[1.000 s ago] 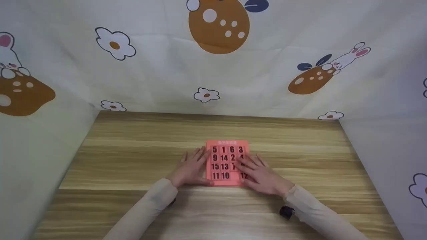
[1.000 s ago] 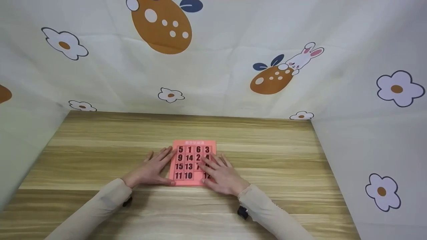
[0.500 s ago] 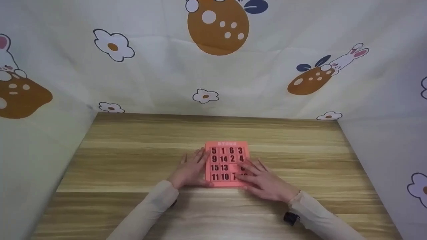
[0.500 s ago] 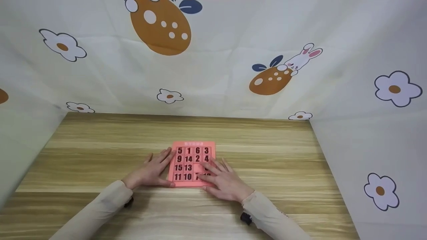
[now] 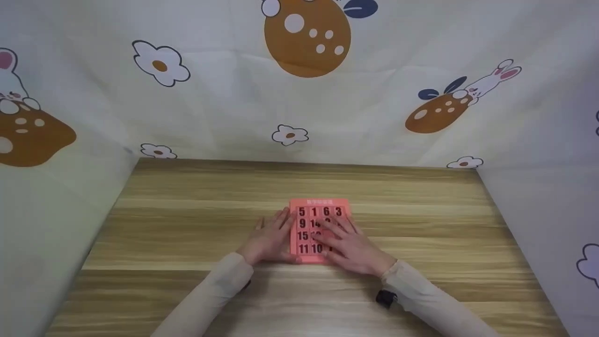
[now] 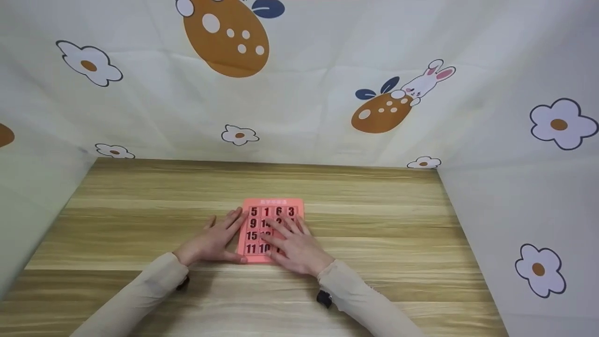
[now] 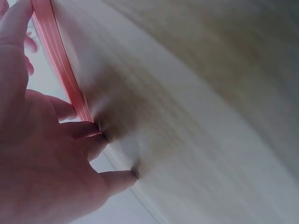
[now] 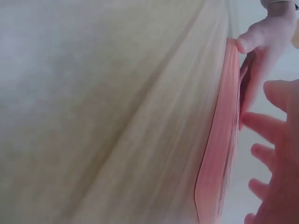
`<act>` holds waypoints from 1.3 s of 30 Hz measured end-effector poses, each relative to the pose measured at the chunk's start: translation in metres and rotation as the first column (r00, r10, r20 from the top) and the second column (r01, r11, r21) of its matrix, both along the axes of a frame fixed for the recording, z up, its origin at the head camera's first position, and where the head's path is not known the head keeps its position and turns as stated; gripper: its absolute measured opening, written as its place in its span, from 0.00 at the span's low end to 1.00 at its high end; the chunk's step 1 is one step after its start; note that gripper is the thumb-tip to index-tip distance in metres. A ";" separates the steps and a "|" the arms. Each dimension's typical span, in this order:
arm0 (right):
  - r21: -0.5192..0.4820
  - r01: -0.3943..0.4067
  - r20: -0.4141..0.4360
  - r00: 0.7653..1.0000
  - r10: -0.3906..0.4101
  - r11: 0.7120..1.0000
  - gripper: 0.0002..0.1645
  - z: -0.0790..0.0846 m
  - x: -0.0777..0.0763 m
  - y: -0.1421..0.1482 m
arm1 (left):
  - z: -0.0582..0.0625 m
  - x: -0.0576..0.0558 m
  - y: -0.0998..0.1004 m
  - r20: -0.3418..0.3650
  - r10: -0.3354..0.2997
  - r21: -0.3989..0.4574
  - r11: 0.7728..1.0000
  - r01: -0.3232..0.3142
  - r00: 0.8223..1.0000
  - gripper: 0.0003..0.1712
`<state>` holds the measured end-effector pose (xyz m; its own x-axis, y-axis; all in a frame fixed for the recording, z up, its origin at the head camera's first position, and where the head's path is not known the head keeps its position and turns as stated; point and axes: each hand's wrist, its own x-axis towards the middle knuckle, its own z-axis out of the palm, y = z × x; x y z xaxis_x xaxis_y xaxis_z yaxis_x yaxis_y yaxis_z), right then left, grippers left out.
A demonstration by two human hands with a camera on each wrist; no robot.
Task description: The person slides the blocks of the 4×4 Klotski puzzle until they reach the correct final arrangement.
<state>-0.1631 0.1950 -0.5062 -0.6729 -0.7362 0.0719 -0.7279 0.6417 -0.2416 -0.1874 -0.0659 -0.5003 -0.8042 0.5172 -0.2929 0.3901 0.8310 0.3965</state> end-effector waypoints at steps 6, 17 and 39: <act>-0.012 0.089 -0.032 0.996 -0.089 0.996 0.24 0.001 0.005 0.015 | 0.003 0.001 -0.001 0.020 0.007 0.003 1.000 -0.007 1.000 0.68; -0.051 0.107 -0.007 0.994 -0.108 0.993 0.28 0.002 -0.009 0.003 | 0.001 0.000 0.000 0.001 0.009 -0.009 1.000 -0.009 1.000 0.69; -0.019 0.046 0.006 0.999 -0.046 0.999 0.27 0.004 -0.012 -0.007 | 0.000 -0.001 0.003 0.023 0.024 -0.010 1.000 -0.024 0.999 0.69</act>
